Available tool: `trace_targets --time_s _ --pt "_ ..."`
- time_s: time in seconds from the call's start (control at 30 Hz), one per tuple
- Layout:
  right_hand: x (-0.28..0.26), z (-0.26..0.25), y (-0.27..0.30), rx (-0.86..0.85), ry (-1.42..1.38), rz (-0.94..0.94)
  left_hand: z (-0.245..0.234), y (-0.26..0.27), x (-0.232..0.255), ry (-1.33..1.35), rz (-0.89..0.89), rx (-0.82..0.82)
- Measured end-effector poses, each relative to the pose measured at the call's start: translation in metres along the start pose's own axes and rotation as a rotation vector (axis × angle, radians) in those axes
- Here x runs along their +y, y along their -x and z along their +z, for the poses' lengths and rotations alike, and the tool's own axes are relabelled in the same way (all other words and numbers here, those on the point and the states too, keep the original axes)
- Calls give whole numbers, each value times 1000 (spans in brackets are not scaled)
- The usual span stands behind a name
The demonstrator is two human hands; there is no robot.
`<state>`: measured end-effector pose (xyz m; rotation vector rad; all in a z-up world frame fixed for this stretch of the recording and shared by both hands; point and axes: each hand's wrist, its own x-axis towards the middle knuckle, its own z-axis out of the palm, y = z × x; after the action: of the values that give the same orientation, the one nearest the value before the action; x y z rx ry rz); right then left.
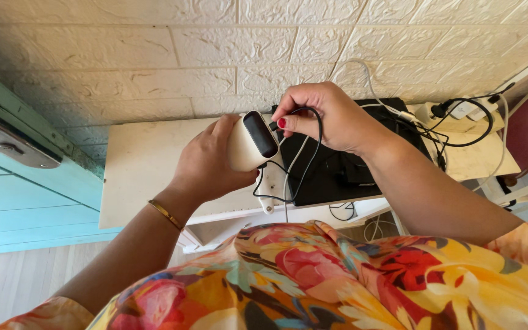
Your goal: The person connects multiple electronic devices to chargers and plugs them into a power strip. They handle a smartwatch, a power bank, and a laptop, plugging in and unplugging cables to organize the setup on a white desk.
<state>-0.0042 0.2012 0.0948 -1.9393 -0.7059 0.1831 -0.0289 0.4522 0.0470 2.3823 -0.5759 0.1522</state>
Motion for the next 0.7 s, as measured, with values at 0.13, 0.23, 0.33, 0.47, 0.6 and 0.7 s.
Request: trace_targets --time_s 0.13,0.23,0.33,0.47,0.6,0.7 --pt "-2 3 -2 13 -64 -10 -2 1 2 -13 -50 -21" --pt "-1 5 -4 19 -71 -4 -6 1 4 -27 -60 -24" --pt "1 6 -8 14 -103 9 -11 2 5 -33 -45 -8" --pt "10 8 -13 36 -157 20 -11 1 4 -46 -114 -26" --pt "31 12 -21 147 -506 166 3 -5 -12 -35 -264 -13" --pt "54 12 -20 248 -419 400 15 -4 -48 20 -347 120"
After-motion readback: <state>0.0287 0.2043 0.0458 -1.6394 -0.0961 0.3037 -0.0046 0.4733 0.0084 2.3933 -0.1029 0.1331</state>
